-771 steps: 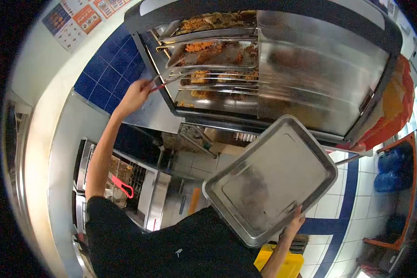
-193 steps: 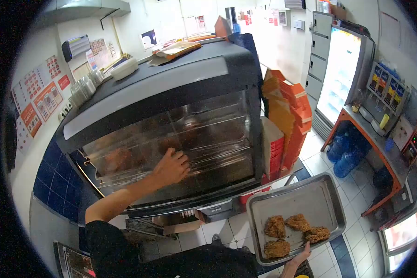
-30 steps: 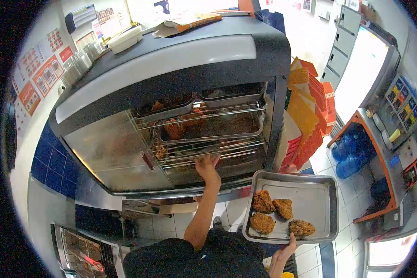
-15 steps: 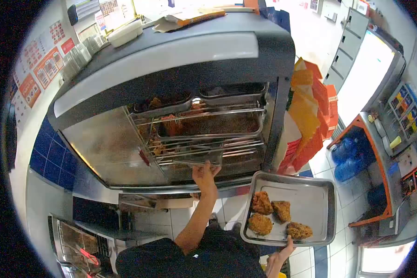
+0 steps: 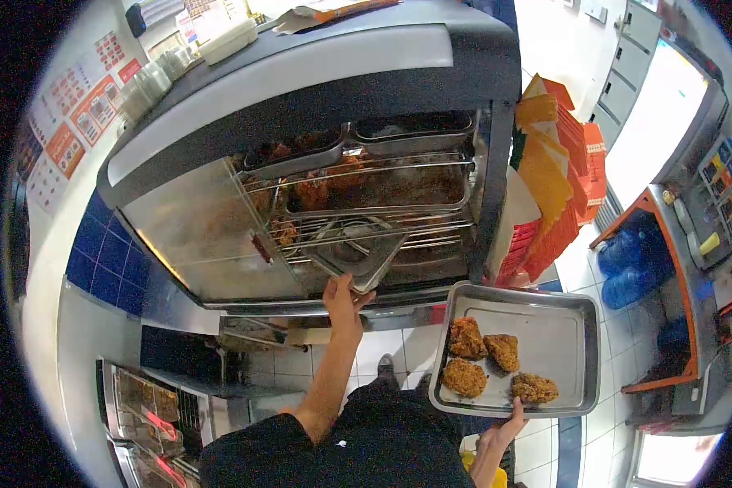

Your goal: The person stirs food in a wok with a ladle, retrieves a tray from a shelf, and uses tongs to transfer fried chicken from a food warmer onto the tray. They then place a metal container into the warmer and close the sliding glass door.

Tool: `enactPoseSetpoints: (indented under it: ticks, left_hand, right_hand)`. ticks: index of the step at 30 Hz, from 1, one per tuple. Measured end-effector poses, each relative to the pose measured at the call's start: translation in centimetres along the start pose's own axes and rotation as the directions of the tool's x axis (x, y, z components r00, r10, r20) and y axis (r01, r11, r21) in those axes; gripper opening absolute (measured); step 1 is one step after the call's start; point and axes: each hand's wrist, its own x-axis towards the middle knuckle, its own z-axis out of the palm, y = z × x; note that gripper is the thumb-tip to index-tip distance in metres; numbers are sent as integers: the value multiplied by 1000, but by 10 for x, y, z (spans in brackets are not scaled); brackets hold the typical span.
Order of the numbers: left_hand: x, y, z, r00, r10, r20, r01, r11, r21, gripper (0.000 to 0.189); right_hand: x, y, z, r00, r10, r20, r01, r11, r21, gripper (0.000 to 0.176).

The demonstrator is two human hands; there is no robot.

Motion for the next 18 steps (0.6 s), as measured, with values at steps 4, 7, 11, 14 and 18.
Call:
enactPoseSetpoints:
  ticks: [4,7,11,14,18]
  left_hand:
    - [8,-16,1,994,105,-33,-104,994,43,17]
    - [-1,-2,-2,984,159,-84,-151,984,96,12]
    - [-1,13,-29,976,205,-77,-183,957,224,9]
    - [-30,48,-17,977,143,-157,-98,959,266,11]
    - [-53,61,-39,995,34,-95,8,909,416,13]
  right_hand:
    - [-7,-5,3,1000,-18,-18,19,999,30,36]
    - [3,-1,-6,998,-28,56,28,1000,11,39]
    - [9,3,-11,996,-77,47,75,996,39,29]
    - [12,4,-8,995,-90,32,89,995,46,29]
    - [22,9,-16,995,-96,36,94,993,66,34]
